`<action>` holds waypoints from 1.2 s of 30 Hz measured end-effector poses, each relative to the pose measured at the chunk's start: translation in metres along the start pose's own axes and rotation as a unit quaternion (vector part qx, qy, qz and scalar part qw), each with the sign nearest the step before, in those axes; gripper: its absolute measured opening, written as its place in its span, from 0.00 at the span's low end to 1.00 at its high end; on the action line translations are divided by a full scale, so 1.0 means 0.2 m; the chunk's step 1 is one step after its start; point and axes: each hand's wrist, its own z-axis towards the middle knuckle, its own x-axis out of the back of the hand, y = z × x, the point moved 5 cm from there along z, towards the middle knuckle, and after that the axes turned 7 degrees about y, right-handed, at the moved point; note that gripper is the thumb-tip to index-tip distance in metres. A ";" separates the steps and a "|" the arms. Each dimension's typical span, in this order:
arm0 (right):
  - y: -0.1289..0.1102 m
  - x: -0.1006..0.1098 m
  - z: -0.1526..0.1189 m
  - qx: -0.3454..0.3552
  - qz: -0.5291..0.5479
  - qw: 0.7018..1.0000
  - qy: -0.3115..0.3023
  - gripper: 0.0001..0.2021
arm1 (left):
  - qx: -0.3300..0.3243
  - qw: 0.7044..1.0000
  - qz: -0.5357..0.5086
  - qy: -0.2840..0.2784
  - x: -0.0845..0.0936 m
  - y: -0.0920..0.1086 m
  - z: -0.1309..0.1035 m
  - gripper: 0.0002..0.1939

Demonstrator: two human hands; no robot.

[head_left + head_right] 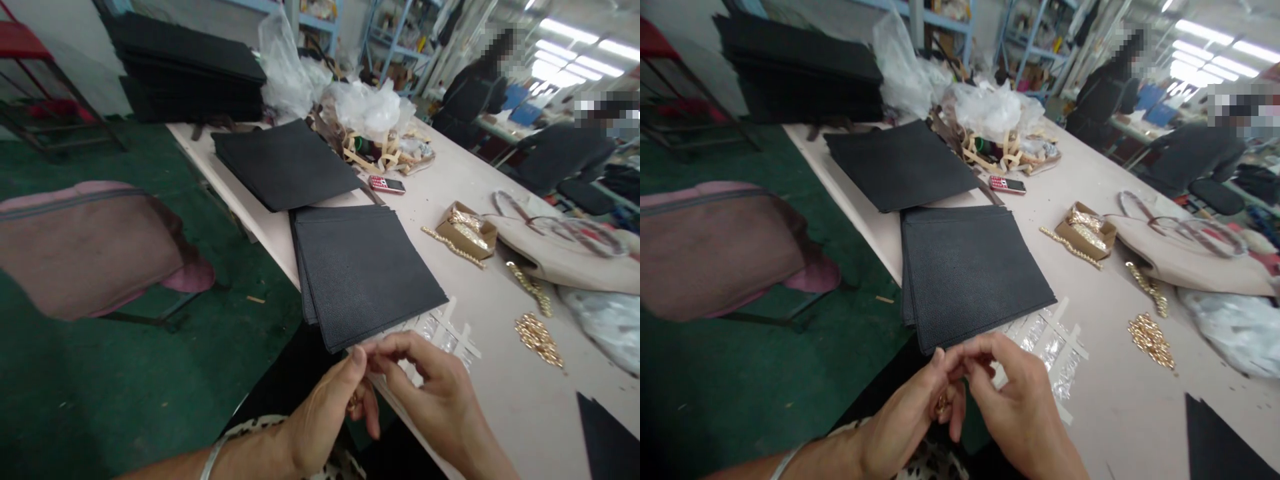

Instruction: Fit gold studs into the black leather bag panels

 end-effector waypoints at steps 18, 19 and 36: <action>0.24 0.00 0.30 0.055 -0.133 0.986 -0.079 0.09 | -0.010 0.996 -0.017 0.091 0.21 -0.04 0.00 0.20; 0.27 0.02 0.25 0.033 -0.125 0.988 -0.084 0.09 | 0.000 0.994 -0.031 0.100 0.20 -0.05 0.01 0.20; 0.43 0.05 -0.14 -0.264 0.129 0.956 -0.020 0.11 | 0.080 0.993 0.090 -0.003 0.02 -0.09 -0.06 0.21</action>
